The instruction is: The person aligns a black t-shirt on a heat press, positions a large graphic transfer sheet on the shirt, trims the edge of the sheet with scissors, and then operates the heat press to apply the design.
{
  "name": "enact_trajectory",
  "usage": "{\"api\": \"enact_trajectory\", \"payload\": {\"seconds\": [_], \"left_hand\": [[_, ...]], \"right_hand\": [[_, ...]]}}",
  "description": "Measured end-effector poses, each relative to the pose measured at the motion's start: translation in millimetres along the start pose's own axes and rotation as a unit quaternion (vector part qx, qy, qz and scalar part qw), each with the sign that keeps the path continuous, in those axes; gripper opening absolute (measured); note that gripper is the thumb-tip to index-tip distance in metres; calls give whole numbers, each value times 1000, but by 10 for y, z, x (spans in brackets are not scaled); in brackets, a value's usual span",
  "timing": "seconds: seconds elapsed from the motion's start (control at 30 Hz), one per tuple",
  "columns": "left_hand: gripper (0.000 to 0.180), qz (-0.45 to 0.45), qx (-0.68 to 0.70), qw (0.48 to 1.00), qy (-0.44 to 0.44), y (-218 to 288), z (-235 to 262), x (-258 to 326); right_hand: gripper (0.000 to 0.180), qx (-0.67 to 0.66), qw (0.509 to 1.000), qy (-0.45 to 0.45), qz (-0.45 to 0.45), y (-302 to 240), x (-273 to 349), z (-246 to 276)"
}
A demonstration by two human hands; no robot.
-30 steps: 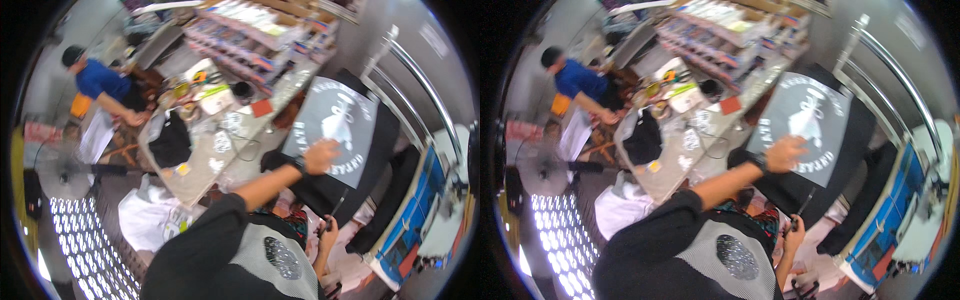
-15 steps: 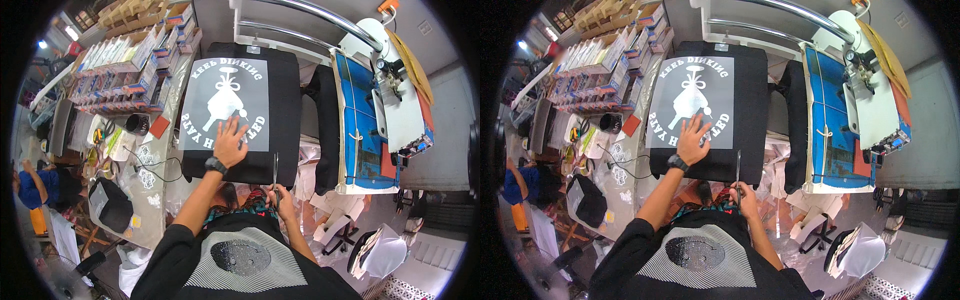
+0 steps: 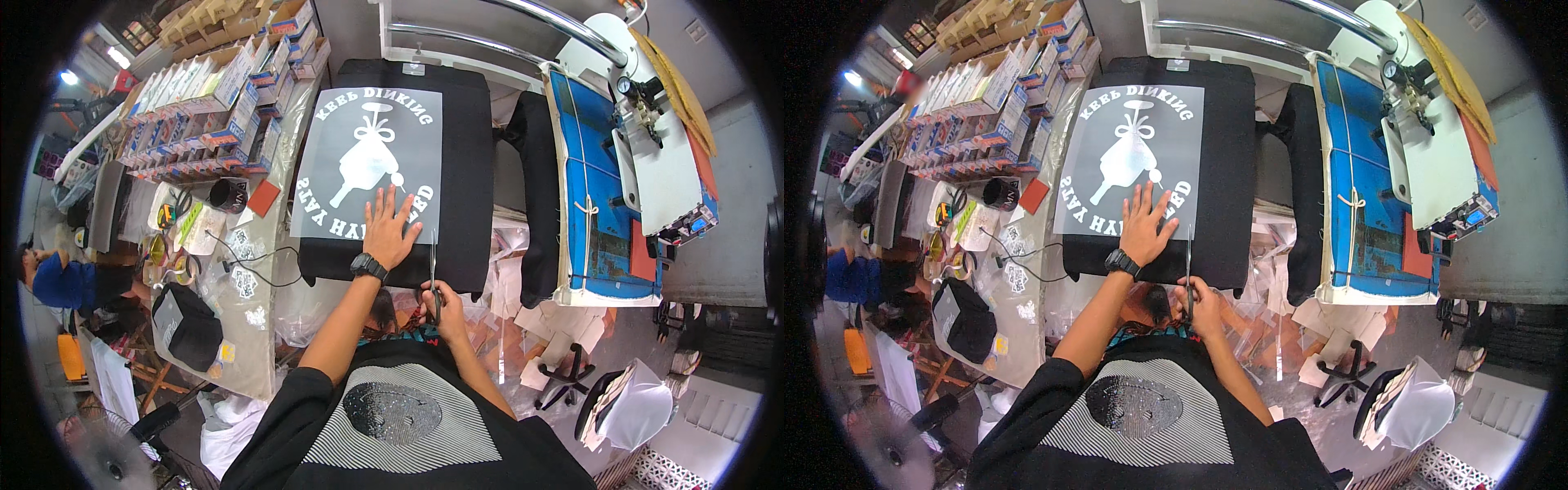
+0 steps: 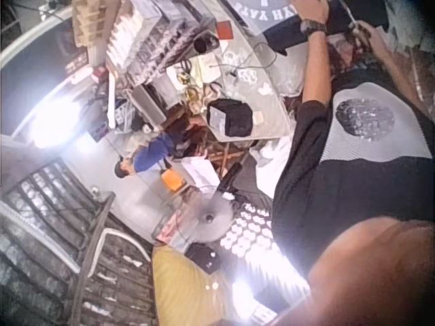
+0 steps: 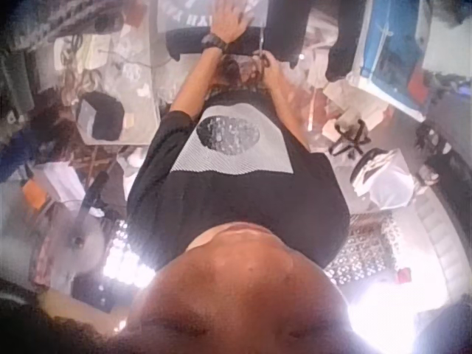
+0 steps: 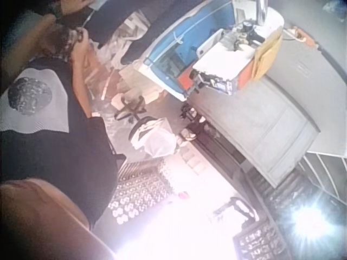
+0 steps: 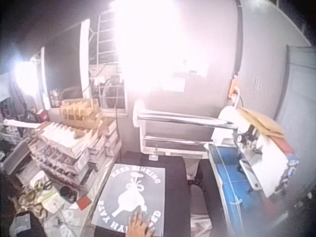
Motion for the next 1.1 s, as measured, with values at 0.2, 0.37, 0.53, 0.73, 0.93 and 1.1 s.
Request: {"api": "enact_trajectory", "payload": {"seconds": [0.2, 0.37, 0.53, 0.73, 0.93, 1.1], "left_hand": [[59, -7, 7, 1000, 4, -47, -47, -12], [59, -13, 18, 1000, 11, -60, -46, -3], [67, -9, 12, 1000, -1, -24, -38, -16], [77, -3, 16, 1000, 2, -9, 23, -6], [76, -5, 14, 1000, 5, 3, 39, -21], [77, 1, 15, 1000, 2, 0, 39, -32]], "right_hand": [[31, 37, 999, 14, 16, 47, -28, 29], [30, 39, 998, 36, 19, -76, -58, 0], [32, 78, 994, 65, 46, -40, -56, -13], [55, 90, 992, 73, 39, -175, 24, -32], [72, 170, 980, 74, 74, -313, -146, -5], [72, 127, 987, 70, 70, -510, -402, -12]]}}
Point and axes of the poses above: each hand's wrist, its own x-axis away from the middle knuckle, its own z-axis out of the back of the hand, y = z × x, the point moved 5 cm from there along -x, towards the middle knuckle, and after that the axes turned 9 degrees about x, right-handed, at the moved point
